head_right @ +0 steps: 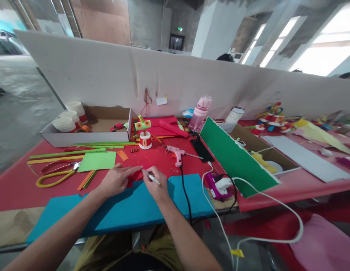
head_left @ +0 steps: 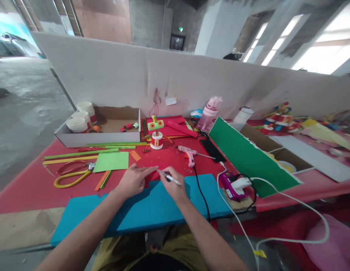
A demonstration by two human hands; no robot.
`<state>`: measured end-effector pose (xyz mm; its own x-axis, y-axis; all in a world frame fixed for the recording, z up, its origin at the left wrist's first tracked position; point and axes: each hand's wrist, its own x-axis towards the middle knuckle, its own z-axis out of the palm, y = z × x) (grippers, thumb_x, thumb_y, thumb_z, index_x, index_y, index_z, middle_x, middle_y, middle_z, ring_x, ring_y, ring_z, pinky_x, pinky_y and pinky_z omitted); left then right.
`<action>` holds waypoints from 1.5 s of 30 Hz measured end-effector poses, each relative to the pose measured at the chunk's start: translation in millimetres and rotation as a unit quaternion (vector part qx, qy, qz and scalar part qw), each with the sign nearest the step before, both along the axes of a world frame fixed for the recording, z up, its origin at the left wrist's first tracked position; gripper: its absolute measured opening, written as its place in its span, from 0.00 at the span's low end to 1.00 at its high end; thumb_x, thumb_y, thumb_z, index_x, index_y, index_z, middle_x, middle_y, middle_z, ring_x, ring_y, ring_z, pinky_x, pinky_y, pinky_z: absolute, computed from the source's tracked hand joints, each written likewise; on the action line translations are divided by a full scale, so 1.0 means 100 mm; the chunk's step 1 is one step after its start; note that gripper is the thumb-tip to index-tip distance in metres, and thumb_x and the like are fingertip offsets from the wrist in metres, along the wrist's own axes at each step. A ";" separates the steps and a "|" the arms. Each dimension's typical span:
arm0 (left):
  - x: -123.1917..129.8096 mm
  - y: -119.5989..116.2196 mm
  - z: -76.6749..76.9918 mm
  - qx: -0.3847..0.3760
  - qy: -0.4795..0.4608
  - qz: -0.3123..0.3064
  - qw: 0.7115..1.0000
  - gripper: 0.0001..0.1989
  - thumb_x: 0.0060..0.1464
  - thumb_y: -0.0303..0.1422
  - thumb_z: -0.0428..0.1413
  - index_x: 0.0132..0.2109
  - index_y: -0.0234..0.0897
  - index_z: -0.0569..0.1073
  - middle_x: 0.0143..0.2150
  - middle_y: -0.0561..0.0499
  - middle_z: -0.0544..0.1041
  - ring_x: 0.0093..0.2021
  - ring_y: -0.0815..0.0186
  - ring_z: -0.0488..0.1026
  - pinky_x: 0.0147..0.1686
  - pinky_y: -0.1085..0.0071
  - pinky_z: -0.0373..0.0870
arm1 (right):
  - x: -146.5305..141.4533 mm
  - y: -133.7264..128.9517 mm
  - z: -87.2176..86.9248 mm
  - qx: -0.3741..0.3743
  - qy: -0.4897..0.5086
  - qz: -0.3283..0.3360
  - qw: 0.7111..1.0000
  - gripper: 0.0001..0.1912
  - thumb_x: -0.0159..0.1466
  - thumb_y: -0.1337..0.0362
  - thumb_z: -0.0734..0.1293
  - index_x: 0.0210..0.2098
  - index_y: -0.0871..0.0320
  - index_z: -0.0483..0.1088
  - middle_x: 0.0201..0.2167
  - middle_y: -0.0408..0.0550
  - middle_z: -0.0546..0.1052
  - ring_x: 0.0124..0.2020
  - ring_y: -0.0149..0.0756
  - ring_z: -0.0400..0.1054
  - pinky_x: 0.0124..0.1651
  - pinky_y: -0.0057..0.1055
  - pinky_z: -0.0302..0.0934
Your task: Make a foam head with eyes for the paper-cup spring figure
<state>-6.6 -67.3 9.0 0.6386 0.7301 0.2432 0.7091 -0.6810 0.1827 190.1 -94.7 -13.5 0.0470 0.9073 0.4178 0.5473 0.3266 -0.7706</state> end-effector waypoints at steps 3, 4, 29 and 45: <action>0.00 0.00 0.00 0.004 -0.008 0.004 1.000 0.36 0.45 0.22 0.47 0.64 0.43 0.61 0.42 0.48 0.80 0.35 0.63 0.75 0.40 0.65 0.63 | 0.02 0.10 0.13 0.025 0.071 -0.052 0.996 0.10 0.63 0.55 0.63 0.34 0.56 0.68 0.27 0.46 0.75 0.27 0.33 0.70 0.29 0.26 0.62; -0.01 0.01 0.00 0.006 -0.016 0.001 1.000 0.36 0.44 0.22 0.47 0.63 0.42 0.62 0.42 0.47 0.80 0.35 0.62 0.75 0.40 0.65 0.64 | 0.02 0.16 0.19 0.035 0.086 -0.058 0.994 0.10 0.64 0.56 0.63 0.36 0.56 0.68 0.28 0.46 0.75 0.27 0.34 0.70 0.29 0.26 0.62; -0.38 0.69 0.54 0.064 0.050 0.290 0.954 0.12 0.58 0.27 0.44 0.37 0.36 0.73 0.30 0.40 0.76 0.43 0.51 0.71 0.44 0.56 0.59 | -0.20 0.99 0.10 0.121 -0.047 0.063 0.990 0.17 0.67 0.68 0.54 0.52 0.57 0.67 0.46 0.55 0.74 0.49 0.42 0.67 0.53 0.39 0.62; 0.06 0.48 0.14 -0.192 -0.079 -0.042 0.977 0.18 0.48 0.40 0.60 0.47 0.42 0.75 0.43 0.49 0.77 0.42 0.61 0.71 0.38 0.70 0.64 | -0.05 1.10 0.06 0.054 -0.013 0.001 0.998 0.15 0.63 0.72 0.54 0.41 0.57 0.69 0.36 0.49 0.77 0.39 0.38 0.70 0.44 0.32 0.61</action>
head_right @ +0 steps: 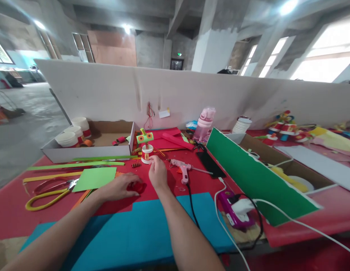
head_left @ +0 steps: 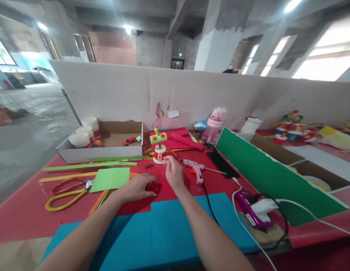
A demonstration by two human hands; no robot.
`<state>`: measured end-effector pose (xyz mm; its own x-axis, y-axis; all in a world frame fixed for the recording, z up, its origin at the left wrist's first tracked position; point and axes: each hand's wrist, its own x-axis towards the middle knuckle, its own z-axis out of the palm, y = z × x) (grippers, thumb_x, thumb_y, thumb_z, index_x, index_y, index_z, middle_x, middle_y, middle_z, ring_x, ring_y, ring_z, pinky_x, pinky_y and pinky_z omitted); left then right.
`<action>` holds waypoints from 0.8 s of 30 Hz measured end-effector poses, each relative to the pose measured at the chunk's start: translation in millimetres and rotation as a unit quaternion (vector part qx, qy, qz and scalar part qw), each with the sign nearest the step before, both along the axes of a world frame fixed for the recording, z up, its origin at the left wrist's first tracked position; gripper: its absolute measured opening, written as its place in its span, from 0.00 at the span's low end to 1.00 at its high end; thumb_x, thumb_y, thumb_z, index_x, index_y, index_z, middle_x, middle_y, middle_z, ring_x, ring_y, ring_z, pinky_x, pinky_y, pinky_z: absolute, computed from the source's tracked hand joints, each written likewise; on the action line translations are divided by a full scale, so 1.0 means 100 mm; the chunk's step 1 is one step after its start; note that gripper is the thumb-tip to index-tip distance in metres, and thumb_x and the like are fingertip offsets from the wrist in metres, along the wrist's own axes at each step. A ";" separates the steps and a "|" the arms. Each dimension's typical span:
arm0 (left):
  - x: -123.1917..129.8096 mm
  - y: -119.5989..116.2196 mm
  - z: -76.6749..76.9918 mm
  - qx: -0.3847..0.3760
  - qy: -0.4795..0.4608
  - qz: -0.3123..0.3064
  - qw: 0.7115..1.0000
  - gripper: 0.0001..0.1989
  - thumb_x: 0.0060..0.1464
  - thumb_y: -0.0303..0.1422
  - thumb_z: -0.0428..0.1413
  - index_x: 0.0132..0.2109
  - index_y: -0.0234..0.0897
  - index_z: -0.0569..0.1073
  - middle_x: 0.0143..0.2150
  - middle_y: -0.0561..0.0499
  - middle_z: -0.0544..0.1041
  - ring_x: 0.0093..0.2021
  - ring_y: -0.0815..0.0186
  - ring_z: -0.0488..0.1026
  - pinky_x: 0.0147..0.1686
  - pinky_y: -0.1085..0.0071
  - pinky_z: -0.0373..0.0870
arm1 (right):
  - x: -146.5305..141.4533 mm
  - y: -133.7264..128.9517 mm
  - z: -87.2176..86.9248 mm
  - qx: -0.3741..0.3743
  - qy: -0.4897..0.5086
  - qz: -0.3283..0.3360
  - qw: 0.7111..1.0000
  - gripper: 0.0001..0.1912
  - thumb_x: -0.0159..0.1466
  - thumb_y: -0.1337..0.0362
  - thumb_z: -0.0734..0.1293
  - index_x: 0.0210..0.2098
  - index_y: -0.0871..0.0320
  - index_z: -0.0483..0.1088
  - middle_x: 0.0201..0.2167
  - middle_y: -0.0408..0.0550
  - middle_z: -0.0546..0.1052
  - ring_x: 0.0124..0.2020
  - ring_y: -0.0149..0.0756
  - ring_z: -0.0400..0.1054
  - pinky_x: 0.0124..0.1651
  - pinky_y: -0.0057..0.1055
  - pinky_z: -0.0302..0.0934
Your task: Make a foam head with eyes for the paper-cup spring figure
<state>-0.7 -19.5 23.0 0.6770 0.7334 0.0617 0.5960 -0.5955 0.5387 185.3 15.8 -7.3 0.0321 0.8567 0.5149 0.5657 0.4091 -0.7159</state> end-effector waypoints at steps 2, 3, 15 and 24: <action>-0.02 0.04 -0.04 0.007 0.002 0.017 1.000 0.14 0.50 0.37 0.57 0.44 0.41 0.75 0.40 0.50 0.77 0.37 0.64 0.71 0.35 0.71 0.64 | 0.07 0.00 0.02 -0.072 -0.066 0.068 0.993 0.13 0.60 0.74 0.56 0.36 0.56 0.70 0.31 0.46 0.76 0.36 0.36 0.70 0.40 0.29 0.60; -0.05 0.07 -0.05 0.014 0.005 0.032 0.999 0.13 0.50 0.36 0.56 0.44 0.41 0.74 0.39 0.50 0.77 0.35 0.65 0.71 0.33 0.72 0.64 | 0.12 0.00 0.04 -0.107 -0.106 0.104 0.983 0.11 0.59 0.74 0.59 0.34 0.56 0.71 0.30 0.45 0.76 0.34 0.35 0.69 0.39 0.29 0.60; -0.16 0.19 -0.12 0.132 -0.009 0.138 0.982 0.14 0.58 0.35 0.49 0.50 0.40 0.71 0.46 0.46 0.75 0.46 0.60 0.70 0.45 0.65 0.67 | 0.21 -0.20 0.23 -0.212 -0.277 0.205 0.915 0.19 0.51 0.59 0.75 0.37 0.56 0.67 0.31 0.41 0.72 0.33 0.33 0.64 0.34 0.28 0.51; 0.18 0.06 -0.20 0.104 0.074 0.137 0.982 0.03 0.51 0.28 0.51 0.32 0.37 0.68 0.38 0.45 0.72 0.41 0.58 0.67 0.39 0.64 0.63 | 0.23 -0.13 0.12 -0.220 -0.250 0.210 0.919 0.25 0.45 0.56 0.78 0.38 0.56 0.67 0.30 0.41 0.71 0.29 0.31 0.63 0.31 0.27 0.51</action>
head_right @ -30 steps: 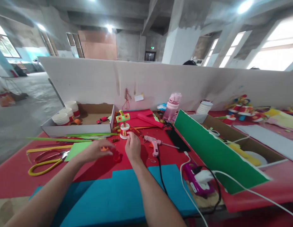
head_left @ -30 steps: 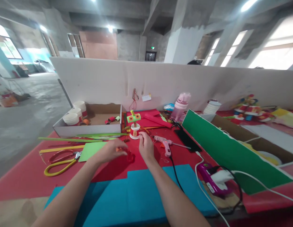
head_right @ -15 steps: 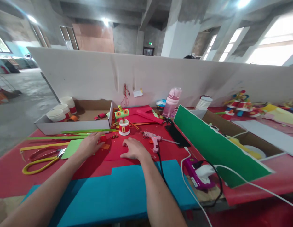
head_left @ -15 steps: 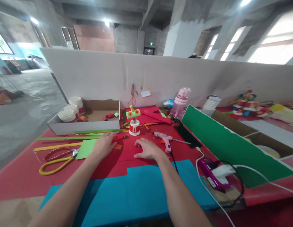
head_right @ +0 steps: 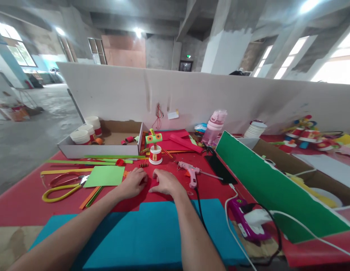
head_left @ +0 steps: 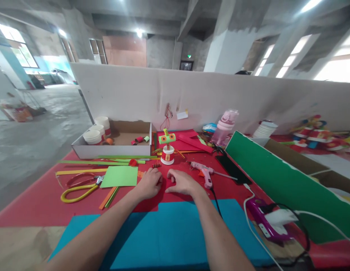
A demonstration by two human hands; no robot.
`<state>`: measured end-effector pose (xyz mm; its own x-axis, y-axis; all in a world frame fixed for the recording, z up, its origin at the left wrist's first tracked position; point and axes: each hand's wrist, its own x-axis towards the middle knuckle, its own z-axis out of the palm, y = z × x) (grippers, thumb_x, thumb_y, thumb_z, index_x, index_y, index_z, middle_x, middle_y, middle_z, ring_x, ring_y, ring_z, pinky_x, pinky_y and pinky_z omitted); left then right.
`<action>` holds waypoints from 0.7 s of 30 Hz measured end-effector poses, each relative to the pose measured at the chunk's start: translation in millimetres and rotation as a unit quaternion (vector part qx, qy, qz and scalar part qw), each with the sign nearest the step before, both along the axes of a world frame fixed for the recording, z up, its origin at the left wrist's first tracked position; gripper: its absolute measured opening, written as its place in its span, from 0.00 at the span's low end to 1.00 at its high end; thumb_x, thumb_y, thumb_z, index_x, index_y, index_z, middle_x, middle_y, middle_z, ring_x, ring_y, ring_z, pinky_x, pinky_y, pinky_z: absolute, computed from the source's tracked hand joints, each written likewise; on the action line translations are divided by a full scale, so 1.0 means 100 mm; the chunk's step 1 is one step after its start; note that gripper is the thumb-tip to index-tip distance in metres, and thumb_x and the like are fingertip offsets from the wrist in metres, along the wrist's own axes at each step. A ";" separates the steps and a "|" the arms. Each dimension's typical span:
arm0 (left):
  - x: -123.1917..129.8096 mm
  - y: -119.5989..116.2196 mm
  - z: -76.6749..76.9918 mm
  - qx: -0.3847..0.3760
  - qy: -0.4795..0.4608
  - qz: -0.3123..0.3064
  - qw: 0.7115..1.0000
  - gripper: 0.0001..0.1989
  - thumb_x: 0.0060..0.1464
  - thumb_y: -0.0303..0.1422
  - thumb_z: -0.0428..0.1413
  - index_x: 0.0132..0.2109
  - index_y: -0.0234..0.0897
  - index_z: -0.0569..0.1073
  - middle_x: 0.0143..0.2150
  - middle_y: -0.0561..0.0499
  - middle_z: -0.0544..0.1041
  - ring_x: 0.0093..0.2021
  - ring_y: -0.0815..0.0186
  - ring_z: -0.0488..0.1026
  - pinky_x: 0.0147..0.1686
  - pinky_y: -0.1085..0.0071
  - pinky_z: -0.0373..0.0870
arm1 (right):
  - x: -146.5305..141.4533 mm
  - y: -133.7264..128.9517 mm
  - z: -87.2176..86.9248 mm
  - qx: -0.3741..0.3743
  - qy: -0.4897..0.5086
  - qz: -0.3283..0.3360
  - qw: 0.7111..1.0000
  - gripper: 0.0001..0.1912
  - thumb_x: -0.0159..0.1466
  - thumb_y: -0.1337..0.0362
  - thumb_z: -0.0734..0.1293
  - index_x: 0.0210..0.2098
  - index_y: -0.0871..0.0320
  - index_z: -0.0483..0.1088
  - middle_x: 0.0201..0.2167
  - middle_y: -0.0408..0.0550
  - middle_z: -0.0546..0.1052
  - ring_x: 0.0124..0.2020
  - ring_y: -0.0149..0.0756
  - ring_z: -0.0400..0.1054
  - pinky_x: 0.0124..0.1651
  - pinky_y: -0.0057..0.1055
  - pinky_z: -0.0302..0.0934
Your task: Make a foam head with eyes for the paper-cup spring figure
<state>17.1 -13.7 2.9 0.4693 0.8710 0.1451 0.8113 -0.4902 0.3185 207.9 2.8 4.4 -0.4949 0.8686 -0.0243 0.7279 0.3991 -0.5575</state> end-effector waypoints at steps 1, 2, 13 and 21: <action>-0.01 0.00 0.00 -0.009 -0.018 -0.001 1.000 0.03 0.51 0.27 0.51 0.31 0.36 0.68 0.36 0.46 0.72 0.40 0.59 0.67 0.38 0.64 0.63 | 0.00 0.00 0.00 0.004 0.017 0.000 1.000 0.26 0.44 0.56 0.78 0.38 0.56 0.67 0.31 0.41 0.71 0.30 0.32 0.63 0.31 0.27 0.52; -0.02 0.01 0.01 -0.022 -0.045 0.002 0.999 0.03 0.50 0.26 0.50 0.30 0.37 0.67 0.34 0.47 0.72 0.38 0.60 0.67 0.37 0.66 0.62 | -0.01 0.00 0.01 0.020 0.044 -0.005 0.999 0.27 0.44 0.56 0.78 0.40 0.56 0.68 0.32 0.42 0.72 0.31 0.33 0.64 0.32 0.28 0.54; -0.18 0.09 0.15 -0.170 -0.620 0.097 0.760 0.16 0.44 0.35 0.59 0.40 0.38 0.65 0.28 0.58 0.68 0.25 0.74 0.65 0.26 0.77 0.61 | -0.30 0.01 0.06 -0.036 0.539 -0.191 0.820 0.20 0.62 0.47 0.62 0.40 0.57 0.67 0.35 0.47 0.74 0.35 0.35 0.69 0.42 0.33 0.63; -0.25 -0.03 0.32 -0.071 -0.416 0.070 0.904 0.07 0.53 0.36 0.52 0.38 0.39 0.64 0.33 0.53 0.70 0.31 0.68 0.68 0.32 0.72 0.66 | -0.62 0.01 -0.16 -0.101 0.588 -0.075 0.799 0.17 0.55 0.59 0.70 0.44 0.56 0.71 0.41 0.46 0.78 0.45 0.38 0.70 0.49 0.34 0.63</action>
<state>-7.9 -16.3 35.3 0.1327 0.9511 0.2790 0.3130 -0.3073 0.8987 146.0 4.1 -11.6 -0.1699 0.9572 0.2344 -0.3154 0.1725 -0.9332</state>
